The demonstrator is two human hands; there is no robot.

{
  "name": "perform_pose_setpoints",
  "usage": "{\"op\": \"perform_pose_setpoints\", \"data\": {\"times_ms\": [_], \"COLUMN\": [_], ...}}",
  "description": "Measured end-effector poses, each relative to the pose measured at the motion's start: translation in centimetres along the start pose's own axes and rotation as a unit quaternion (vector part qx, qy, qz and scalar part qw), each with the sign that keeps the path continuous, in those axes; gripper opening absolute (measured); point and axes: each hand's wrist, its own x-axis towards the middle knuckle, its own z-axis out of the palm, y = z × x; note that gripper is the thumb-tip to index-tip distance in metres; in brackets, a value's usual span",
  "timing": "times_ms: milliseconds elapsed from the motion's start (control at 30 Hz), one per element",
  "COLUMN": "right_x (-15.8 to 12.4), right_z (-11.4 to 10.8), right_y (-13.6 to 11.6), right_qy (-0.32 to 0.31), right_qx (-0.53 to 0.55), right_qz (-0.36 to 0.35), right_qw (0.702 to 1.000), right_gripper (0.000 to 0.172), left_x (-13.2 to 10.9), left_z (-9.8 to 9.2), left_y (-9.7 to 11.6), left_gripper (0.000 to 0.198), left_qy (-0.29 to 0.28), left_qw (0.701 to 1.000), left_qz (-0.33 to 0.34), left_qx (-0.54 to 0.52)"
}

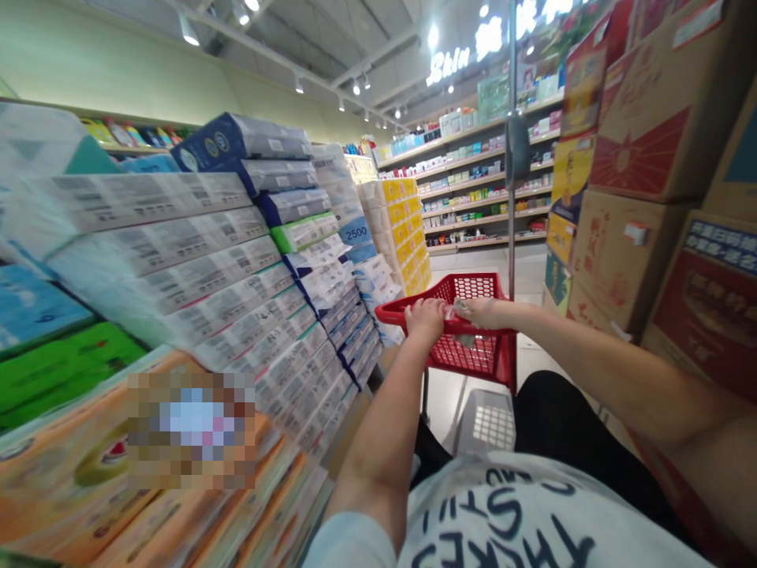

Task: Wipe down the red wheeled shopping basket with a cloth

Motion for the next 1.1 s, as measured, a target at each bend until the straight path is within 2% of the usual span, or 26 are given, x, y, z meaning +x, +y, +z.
{"op": "perform_pose_setpoints", "data": {"times_ms": [100,200,300,400,500,700,933,1100], "right_x": [-0.6,-1.4,-1.9,-2.0,-2.1,-3.3,-3.3,-3.5], "right_z": [0.1,0.5,0.9,1.0,0.9,0.8,0.4,0.3], "right_y": [-0.4,-1.3,-2.0,-2.0,-1.8,-1.7,-2.8,-2.6], "right_qy": [-0.013,0.023,0.057,0.072,0.091,0.127,0.129,0.132], "right_qx": [-0.009,-0.059,-0.08,-0.031,0.039,0.071,0.047,0.066], "right_qz": [0.022,0.036,0.053,0.073,0.096,0.027,0.114,0.051], "right_qw": [1.0,0.997,0.994,0.994,0.991,0.989,0.984,0.988], "right_gripper": [0.033,0.033,0.04,0.039,0.045,0.04,0.041,0.038], "left_x": [0.1,0.4,0.8,1.1,1.0,1.0,0.5,0.3], "left_z": [-0.1,-0.3,-0.5,-0.5,-0.6,-0.8,-0.2,-0.3], "left_y": [0.3,1.1,2.0,2.5,2.4,1.6,1.6,1.4], "left_gripper": [0.039,0.042,0.047,0.041,0.035,0.034,0.036,0.038], "left_qy": [0.002,-0.009,-0.022,-0.014,-0.007,-0.006,0.024,0.027], "left_qw": [1.0,1.0,0.998,0.995,0.995,0.996,0.996,0.996], "left_qz": [-0.001,-0.019,-0.066,-0.094,-0.098,-0.091,-0.085,-0.079], "left_qx": [-0.002,0.006,0.0,-0.001,-0.004,-0.009,0.007,0.019]}}
